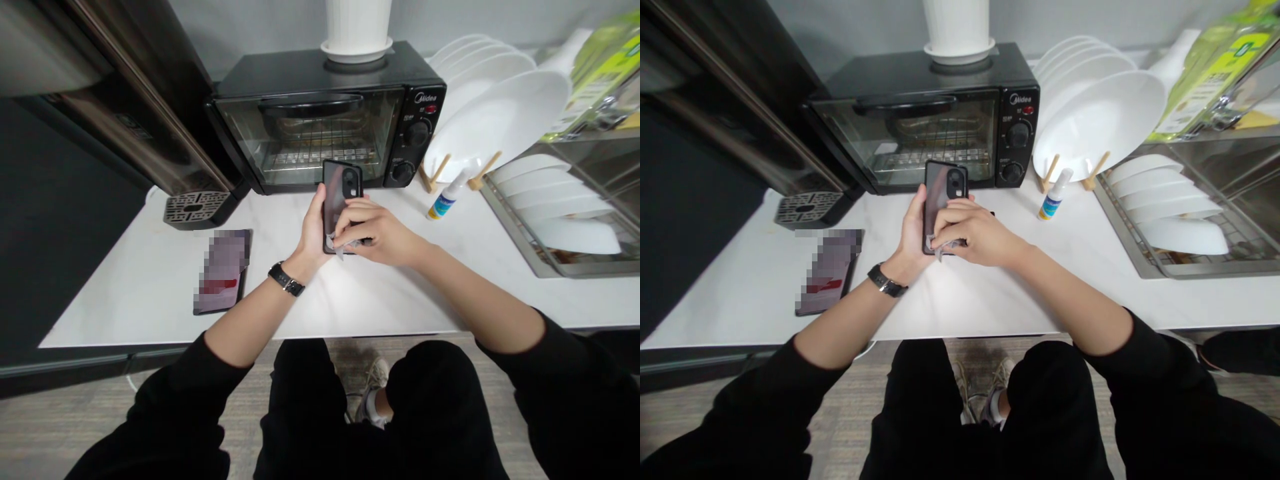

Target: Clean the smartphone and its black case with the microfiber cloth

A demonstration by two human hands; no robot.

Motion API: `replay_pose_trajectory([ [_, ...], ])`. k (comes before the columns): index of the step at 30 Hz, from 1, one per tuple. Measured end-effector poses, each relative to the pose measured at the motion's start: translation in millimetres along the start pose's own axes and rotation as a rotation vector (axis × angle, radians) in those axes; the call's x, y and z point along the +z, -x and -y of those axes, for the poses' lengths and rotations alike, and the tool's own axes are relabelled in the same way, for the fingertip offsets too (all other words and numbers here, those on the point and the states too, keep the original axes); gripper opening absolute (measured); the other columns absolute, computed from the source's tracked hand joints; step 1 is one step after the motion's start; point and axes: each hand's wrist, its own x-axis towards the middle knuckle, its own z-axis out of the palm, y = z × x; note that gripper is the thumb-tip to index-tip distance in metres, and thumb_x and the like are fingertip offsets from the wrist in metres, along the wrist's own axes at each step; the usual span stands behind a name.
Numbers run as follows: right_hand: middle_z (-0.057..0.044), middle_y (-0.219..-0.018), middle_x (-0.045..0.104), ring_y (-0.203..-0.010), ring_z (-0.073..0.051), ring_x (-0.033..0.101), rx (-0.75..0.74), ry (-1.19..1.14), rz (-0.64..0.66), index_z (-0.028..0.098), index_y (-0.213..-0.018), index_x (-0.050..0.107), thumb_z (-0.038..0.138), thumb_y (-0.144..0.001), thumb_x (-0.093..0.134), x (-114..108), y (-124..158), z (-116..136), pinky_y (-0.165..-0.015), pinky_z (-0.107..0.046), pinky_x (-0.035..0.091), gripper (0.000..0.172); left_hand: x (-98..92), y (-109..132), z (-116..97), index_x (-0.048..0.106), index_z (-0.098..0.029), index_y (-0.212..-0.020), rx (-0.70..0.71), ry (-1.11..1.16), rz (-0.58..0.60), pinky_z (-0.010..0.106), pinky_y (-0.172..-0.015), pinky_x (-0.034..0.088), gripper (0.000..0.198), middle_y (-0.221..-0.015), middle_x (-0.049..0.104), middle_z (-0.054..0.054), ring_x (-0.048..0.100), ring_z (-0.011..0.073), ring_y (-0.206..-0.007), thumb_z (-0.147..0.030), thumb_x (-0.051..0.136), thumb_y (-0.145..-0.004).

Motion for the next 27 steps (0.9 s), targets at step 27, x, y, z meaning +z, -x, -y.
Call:
replay_pose_trajectory([
  [27, -0.003, -0.099, 0.078, -0.091, -0.023, 0.073, 0.493, 0.346, -0.475, 0.023, -0.103, 0.084, 0.017, -0.096, 0.071, -11.4, 9.5, -23.5, -0.079, -0.036, 0.054, 0.016, -2.7, 7.1, -0.4, 0.062, -0.020, -0.146, -0.355, -0.096, 0.191, 0.044, -0.087, 0.069, 0.057, -0.110, 0.082, 0.011, 0.083, 0.0265, -0.091, -0.055, 0.032, -0.113],
])
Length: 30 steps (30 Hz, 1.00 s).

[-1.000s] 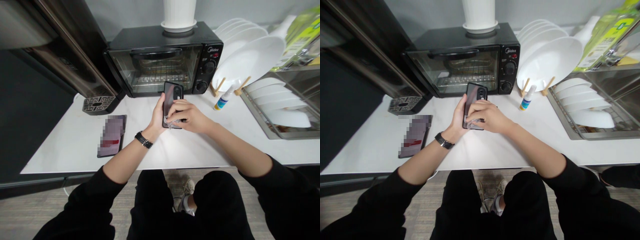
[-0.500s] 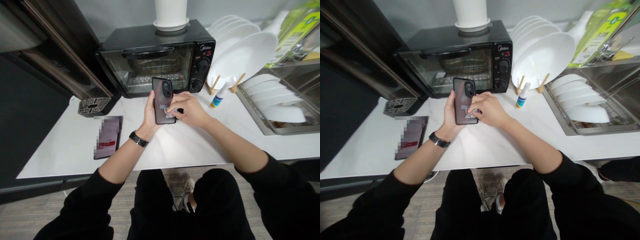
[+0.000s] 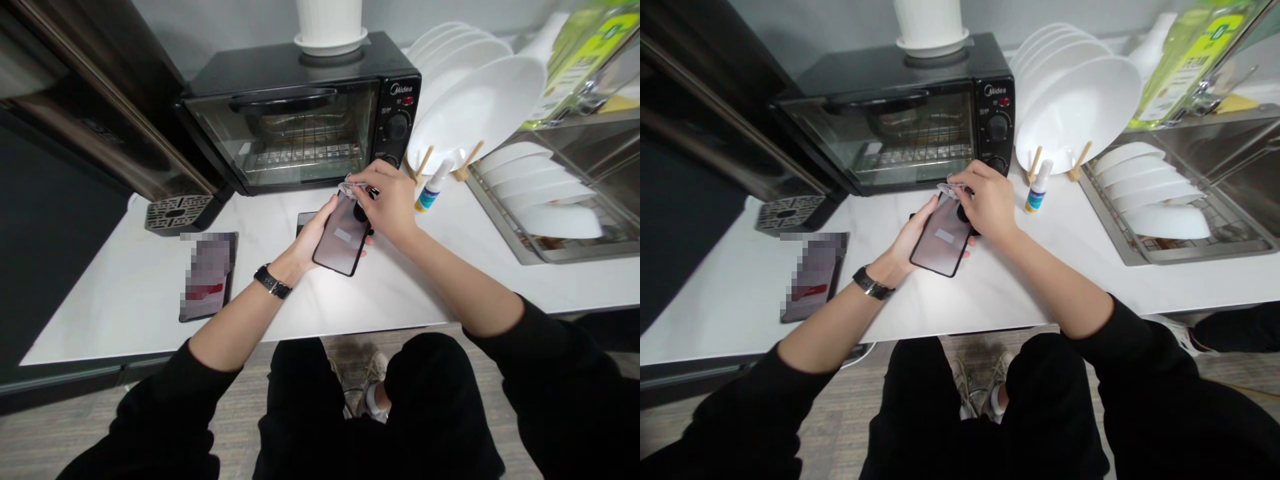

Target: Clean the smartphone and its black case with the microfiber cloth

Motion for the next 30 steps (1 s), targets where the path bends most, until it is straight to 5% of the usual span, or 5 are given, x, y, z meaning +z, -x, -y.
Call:
replay_pose_trajectory([
  [7, -0.003, -0.096, 0.082, -0.089, -0.020, 0.076, -0.132, -0.192, 0.098, 0.023, -0.101, 0.085, 0.025, -0.097, 0.075, 1.3, 5.3, 19.4, -0.080, -0.031, 0.055, 0.011, 5.6, -3.9, -0.8, 0.075, -0.017, -0.118, 0.109, 0.108, -0.181, 0.030, -0.073, 0.065, 0.046, -0.083, 0.078, 0.004, 0.078, 0.0187, -0.073, -0.052, 0.045, -0.111],
  [12, -0.002, -0.095, 0.083, -0.086, -0.018, 0.076, -0.289, -0.270, 0.252, 0.022, -0.100, 0.082, 0.027, -0.099, 0.074, 4.9, 11.4, 29.5, -0.078, -0.030, 0.053, 0.010, 3.0, -8.5, -0.1, 0.070, -0.021, -0.141, 0.294, 0.154, -0.156, 0.020, -0.058, 0.056, 0.046, -0.074, 0.073, 0.000, 0.071, 0.0132, -0.066, -0.048, 0.046, -0.111],
  [15, -0.002, -0.096, 0.082, -0.088, -0.017, 0.076, -0.377, -0.308, 0.366, 0.023, -0.101, 0.080, 0.029, -0.100, 0.072, 5.5, 12.6, 30.8, -0.079, -0.029, 0.053, 0.011, -1.7, -8.5, -0.5, 0.070, -0.028, -0.141, 0.413, 0.078, -0.128, 0.026, -0.067, 0.061, 0.050, -0.084, 0.077, 0.003, 0.075, 0.0168, -0.078, -0.054, 0.039, -0.112],
  [22, -0.003, -0.098, 0.079, -0.091, -0.019, 0.074, -0.377, -0.161, 0.415, 0.021, -0.099, 0.077, 0.026, -0.101, 0.069, 1.2, 9.9, 28.6, -0.077, -0.030, 0.049, 0.009, -11.4, -6.2, -8.0, 0.082, -0.026, -0.095, 0.627, 0.016, -0.167, 0.034, -0.080, 0.062, 0.068, -0.106, 0.082, 0.006, 0.073, 0.0231, -0.097, -0.062, 0.027, -0.111],
  [30, -0.005, -0.101, 0.076, -0.088, -0.020, 0.071, -0.288, 0.077, 0.277, 0.021, -0.102, 0.075, 0.033, -0.106, 0.062, 2.4, 9.1, 21.7, -0.073, -0.031, 0.044, 0.018, -2.8, -11.6, -5.8, 0.079, -0.026, -0.119, 0.559, -0.004, -0.170, 0.039, -0.095, 0.063, 0.060, -0.108, 0.080, 0.007, 0.074, 0.0257, -0.114, -0.057, 0.028, -0.112],
])
